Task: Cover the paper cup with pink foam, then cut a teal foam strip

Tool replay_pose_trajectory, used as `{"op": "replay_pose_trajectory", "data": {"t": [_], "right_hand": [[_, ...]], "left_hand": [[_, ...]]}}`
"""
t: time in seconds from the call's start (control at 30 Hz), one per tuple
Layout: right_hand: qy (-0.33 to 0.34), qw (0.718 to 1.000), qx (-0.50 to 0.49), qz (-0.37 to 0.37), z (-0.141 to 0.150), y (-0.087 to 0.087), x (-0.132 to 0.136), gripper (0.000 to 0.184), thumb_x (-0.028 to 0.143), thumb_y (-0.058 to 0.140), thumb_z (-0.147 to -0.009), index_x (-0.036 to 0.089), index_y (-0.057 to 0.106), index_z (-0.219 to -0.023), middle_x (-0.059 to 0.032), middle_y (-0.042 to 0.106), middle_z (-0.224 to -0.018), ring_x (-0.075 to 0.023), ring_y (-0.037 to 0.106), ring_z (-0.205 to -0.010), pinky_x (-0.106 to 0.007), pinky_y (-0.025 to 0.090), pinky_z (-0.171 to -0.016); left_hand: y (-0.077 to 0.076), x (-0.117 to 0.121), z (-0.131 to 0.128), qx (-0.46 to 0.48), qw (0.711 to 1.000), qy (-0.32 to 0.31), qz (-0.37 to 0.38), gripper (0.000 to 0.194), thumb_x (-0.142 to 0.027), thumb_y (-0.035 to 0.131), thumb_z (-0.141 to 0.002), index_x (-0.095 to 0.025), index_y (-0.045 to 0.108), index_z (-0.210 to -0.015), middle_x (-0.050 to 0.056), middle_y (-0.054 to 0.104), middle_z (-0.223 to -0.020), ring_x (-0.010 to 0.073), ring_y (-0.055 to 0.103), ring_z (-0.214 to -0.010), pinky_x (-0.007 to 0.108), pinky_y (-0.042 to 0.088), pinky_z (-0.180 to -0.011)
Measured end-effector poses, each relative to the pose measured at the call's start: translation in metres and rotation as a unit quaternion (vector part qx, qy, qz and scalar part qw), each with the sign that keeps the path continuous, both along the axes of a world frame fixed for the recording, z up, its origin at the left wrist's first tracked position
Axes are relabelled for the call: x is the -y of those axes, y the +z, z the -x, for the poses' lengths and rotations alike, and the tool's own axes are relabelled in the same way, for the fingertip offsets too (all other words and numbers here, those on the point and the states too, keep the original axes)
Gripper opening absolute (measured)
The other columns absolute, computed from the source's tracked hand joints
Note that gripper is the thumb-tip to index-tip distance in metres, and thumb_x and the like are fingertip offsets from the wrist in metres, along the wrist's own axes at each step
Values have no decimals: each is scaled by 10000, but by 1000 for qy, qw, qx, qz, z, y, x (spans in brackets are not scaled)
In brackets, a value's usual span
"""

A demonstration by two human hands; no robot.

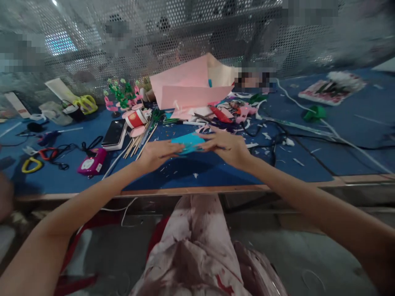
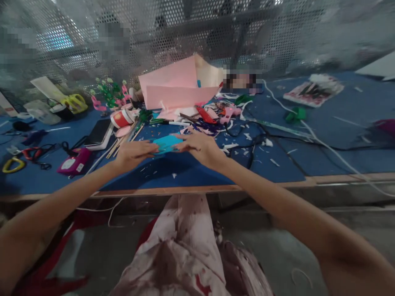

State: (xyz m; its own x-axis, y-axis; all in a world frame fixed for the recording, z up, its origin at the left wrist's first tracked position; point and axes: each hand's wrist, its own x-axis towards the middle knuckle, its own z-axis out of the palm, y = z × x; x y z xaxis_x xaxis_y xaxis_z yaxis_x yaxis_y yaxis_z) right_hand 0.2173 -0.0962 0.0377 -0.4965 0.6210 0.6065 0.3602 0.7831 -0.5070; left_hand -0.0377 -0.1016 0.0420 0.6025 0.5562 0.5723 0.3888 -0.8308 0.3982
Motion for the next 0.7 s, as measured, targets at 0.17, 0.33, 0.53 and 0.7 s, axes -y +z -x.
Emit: {"op": "replay_pose_trajectory", "data": {"t": [0.17,0.33,0.53,0.7], "right_hand": [[59,995,73,26,-3,-32,21,259,103,465,-766,253,676,-776,11,697,-974,-186,625,-992,-434,406,-998],[49,993,101,31,2,-32,3,297,56,442,-754,216,687,-806,-23,716,-895,-186,658,-909,-363,487,-903],[64,991,116,33,3,-35,-19,273,84,454,-762,215,684,-828,-37,712,-923,-198,652,-925,-362,496,-866],[67,988,123,64,3,-35,-13,199,332,522,-804,224,689,-791,-39,721,-841,-197,671,-813,-288,502,-725]], "left_hand": [[-30,26,9,-93,993,-44,-66,291,-199,509,-839,-236,616,-1107,56,706,-989,177,652,-959,346,479,-931],[-25,8,13,-196,973,-88,-80,353,-170,392,-876,-197,546,-1192,82,687,-1044,159,630,-1005,351,446,-969],[-26,-12,19,-190,977,-92,13,353,-246,415,-882,-208,536,-1212,76,698,-1016,140,663,-910,229,498,-846],[-28,-12,18,-196,976,-89,39,403,-291,461,-864,-195,499,-1254,90,693,-1027,151,666,-881,202,495,-745]]}}
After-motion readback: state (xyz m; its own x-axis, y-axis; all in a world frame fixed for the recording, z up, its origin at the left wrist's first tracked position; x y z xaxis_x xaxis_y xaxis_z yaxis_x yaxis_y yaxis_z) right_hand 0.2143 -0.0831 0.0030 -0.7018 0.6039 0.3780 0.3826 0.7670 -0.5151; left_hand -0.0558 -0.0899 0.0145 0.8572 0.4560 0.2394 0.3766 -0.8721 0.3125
